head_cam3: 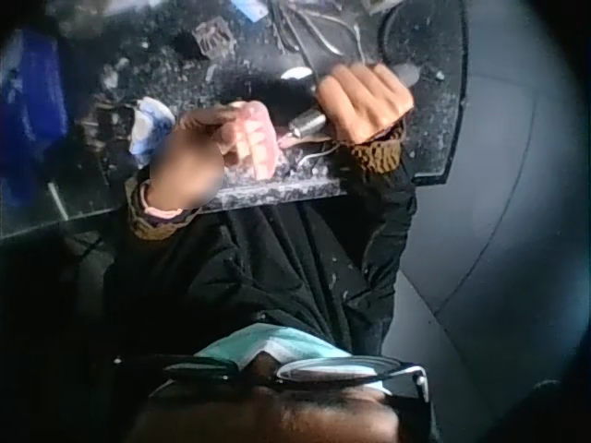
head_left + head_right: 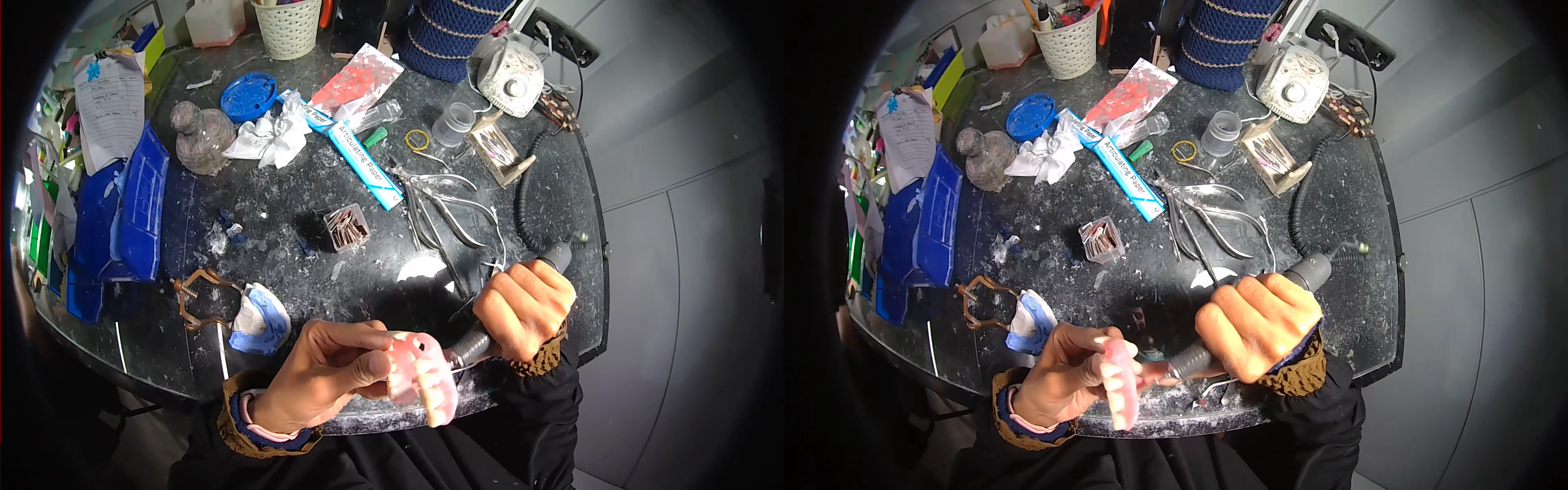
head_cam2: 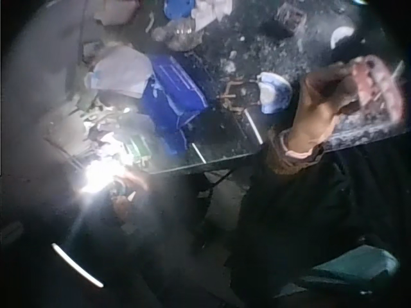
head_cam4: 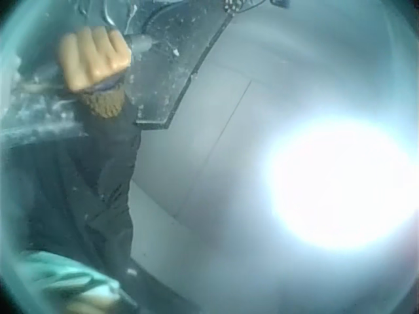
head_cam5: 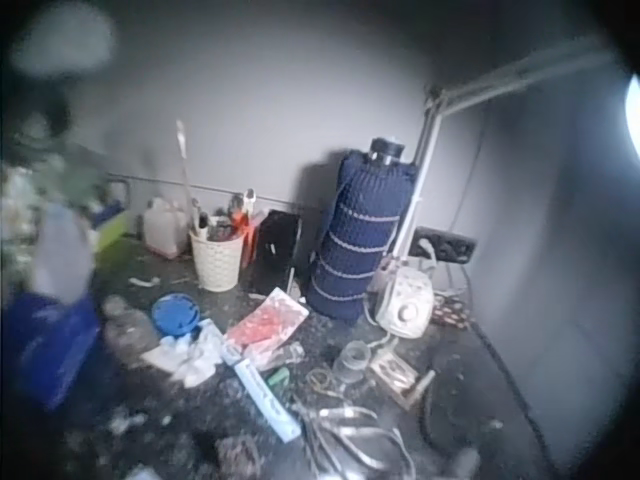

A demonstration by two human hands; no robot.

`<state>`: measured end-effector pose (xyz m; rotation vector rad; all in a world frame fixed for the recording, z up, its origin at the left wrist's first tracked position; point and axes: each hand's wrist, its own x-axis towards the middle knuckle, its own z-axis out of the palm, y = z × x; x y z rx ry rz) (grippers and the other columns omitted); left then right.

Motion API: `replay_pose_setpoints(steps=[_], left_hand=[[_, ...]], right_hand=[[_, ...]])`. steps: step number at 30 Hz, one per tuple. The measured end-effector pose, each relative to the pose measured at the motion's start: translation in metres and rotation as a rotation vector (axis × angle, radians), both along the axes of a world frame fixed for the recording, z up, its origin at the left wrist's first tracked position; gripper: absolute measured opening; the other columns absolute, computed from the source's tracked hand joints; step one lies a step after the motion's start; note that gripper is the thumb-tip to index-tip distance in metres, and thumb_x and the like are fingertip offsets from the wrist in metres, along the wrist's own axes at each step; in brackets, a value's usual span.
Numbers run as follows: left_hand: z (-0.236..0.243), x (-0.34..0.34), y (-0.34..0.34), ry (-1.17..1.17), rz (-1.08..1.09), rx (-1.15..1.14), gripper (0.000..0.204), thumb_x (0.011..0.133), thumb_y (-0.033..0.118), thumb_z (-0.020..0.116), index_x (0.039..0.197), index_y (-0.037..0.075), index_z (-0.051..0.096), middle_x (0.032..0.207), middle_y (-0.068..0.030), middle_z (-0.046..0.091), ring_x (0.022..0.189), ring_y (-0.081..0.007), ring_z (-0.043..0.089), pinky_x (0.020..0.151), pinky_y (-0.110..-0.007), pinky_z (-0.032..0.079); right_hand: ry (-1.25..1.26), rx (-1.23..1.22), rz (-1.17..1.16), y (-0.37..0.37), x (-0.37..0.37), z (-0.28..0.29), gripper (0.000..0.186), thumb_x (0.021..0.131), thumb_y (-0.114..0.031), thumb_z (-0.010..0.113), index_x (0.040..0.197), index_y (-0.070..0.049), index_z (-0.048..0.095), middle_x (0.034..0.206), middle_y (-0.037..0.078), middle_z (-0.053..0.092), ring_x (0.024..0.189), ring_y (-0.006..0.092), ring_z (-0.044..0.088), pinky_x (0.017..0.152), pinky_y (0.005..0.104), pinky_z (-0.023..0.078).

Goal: The person grinds and shapes a denture prosthesis using an electric rotary hand tool, adjusts the speed dial on the control box, and holds and turns the prosthesis with both hands.

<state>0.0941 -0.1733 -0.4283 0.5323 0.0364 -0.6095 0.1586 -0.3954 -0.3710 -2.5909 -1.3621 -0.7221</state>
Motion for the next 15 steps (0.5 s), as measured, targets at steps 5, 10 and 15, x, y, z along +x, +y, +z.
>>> replay_pose_setpoints(steps=[5,10,15], left_hand=[[0.002,-0.002,-0.001,-0.015,0.037,0.053,0.024,0.085,0.005,0.063,0.108,-0.003,0.062,0.099,-0.0119,0.062,0.088,-0.0215,0.064,0.077,-0.032,0.056],[0.011,0.000,-0.003,0.049,0.031,0.068,0.024,0.085,0.008,0.065,0.107,-0.003,0.064,0.094,-0.0070,0.061,0.081,-0.0130,0.063,0.072,-0.025,0.056],[0.009,0.000,-0.003,0.001,0.037,0.045,0.024,0.086,0.010,0.065,0.106,-0.003,0.064,0.094,-0.0066,0.061,0.080,-0.0126,0.062,0.072,-0.025,0.056]], right_hand=[[-0.023,-0.035,0.086,-0.002,0.003,-0.008,0.047,0.061,-0.050,0.067,0.060,-0.009,0.044,0.057,0.001,0.043,0.047,0.0154,0.045,0.044,0.0278,0.032],[0.036,0.113,-0.021,0.004,0.003,-0.007,0.031,0.044,-0.032,0.057,0.057,-0.008,0.042,0.052,0.002,0.039,0.042,0.0171,0.042,0.042,0.0292,0.028],[0.041,0.056,-0.001,0.004,0.003,-0.006,0.061,0.058,-0.062,0.069,0.056,-0.010,0.038,0.053,0.001,0.037,0.044,0.0158,0.042,0.043,0.0278,0.030]])
